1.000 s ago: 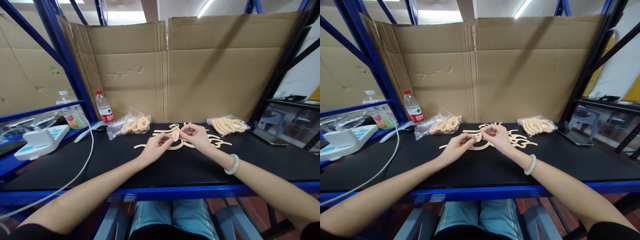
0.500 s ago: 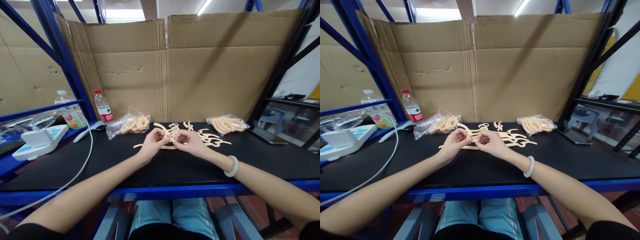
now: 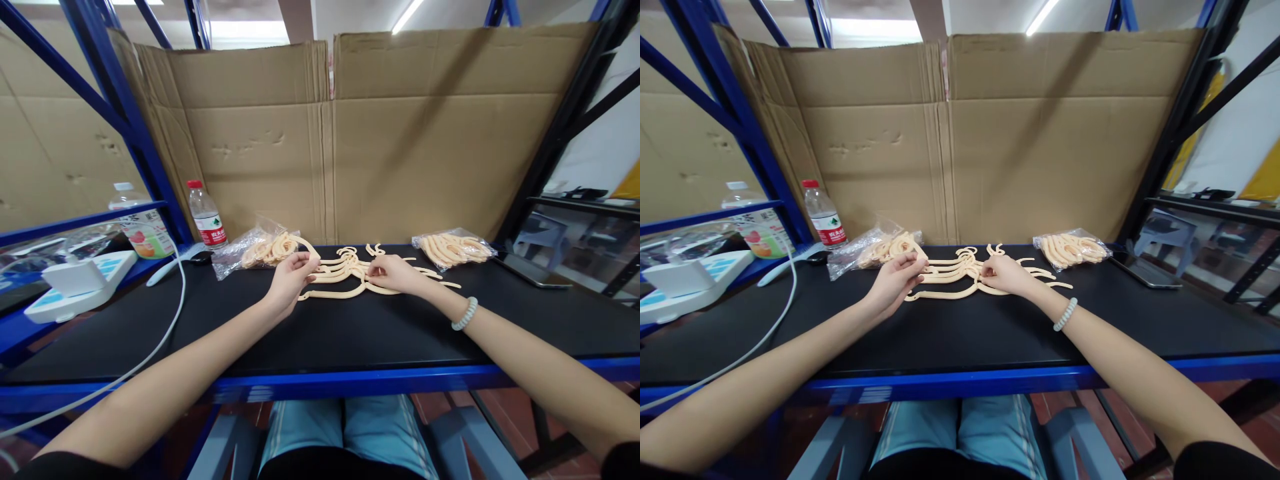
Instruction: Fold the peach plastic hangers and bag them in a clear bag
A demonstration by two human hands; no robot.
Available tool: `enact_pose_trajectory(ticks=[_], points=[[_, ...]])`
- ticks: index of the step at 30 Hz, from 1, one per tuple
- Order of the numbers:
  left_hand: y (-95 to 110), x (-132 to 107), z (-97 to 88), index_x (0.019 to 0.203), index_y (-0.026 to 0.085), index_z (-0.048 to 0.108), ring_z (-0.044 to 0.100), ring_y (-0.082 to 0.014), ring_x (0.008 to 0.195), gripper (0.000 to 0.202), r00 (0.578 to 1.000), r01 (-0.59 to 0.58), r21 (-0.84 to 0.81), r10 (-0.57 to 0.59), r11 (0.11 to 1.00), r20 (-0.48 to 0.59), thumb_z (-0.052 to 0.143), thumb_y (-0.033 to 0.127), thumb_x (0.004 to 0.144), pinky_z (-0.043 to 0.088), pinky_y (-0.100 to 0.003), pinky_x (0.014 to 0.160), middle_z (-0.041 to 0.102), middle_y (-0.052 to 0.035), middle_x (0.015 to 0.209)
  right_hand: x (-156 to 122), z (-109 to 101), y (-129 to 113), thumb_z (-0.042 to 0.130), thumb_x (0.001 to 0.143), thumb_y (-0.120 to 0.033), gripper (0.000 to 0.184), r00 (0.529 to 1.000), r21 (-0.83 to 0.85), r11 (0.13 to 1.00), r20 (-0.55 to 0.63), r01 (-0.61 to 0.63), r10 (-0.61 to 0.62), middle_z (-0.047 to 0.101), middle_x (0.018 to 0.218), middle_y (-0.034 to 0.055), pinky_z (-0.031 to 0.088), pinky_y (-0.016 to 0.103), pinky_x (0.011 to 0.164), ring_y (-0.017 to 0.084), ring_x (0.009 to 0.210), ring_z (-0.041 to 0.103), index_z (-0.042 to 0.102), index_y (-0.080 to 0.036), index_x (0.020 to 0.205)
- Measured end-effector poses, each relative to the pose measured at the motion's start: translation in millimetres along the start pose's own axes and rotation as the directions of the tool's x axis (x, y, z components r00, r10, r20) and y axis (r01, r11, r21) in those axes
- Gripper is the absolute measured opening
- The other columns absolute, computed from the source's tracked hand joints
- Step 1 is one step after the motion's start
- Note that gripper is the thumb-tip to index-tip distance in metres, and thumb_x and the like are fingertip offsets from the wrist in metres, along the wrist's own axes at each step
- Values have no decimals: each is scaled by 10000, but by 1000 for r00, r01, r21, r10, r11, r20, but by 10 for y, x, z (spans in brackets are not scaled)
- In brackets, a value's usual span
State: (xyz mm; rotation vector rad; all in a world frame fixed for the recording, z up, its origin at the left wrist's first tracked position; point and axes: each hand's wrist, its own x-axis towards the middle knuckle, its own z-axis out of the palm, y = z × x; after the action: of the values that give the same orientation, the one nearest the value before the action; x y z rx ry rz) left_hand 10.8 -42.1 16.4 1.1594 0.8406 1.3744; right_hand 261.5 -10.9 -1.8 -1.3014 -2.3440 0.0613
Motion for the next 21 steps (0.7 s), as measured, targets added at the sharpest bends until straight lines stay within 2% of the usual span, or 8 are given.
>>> enact_pose_trajectory(ticks=[4,8,13,17,21], points=[[12,3,-6,798,130,553,594,-82,628,247,1000,16,21,-16,1000,9,710,308,727,442,-188,572,629,-16,737,25,92,8,593,764,-179,93,1000,18,1000,-10,-10,10,641,680,35,382,247,561,154,615,575,673,-168,715],[21,-12,12,792,146,476,630,-90,594,213,999,17,14,-17,1000,46,657,258,791,485,-212,603,671,-53,793,48,115,49,590,776,-205,122,997,47,999,-69,-27,31,638,675,35,384,249,571,157,628,572,636,-167,669],[24,5,4,749,147,444,646,-90,595,286,998,-17,-21,19,1000,52,726,177,720,518,-217,659,683,-45,732,55,-39,132,582,784,-214,82,969,26,999,-247,-20,25,622,742,54,423,277,646,173,689,569,622,-160,738],[22,28,-19,763,140,476,672,-114,666,331,998,-51,-32,53,998,40,782,150,635,530,-234,712,696,-42,730,38,-179,194,575,781,-222,68,915,24,999,-401,-35,42,599,736,49,437,294,654,180,698,563,588,-180,729],[28,21,-30,776,114,547,681,-140,739,323,998,-48,28,47,998,43,807,169,592,524,-242,741,691,-49,741,15,-244,167,567,787,-262,86,884,89,996,-463,-21,60,597,724,40,447,304,654,177,690,566,562,-192,736]])
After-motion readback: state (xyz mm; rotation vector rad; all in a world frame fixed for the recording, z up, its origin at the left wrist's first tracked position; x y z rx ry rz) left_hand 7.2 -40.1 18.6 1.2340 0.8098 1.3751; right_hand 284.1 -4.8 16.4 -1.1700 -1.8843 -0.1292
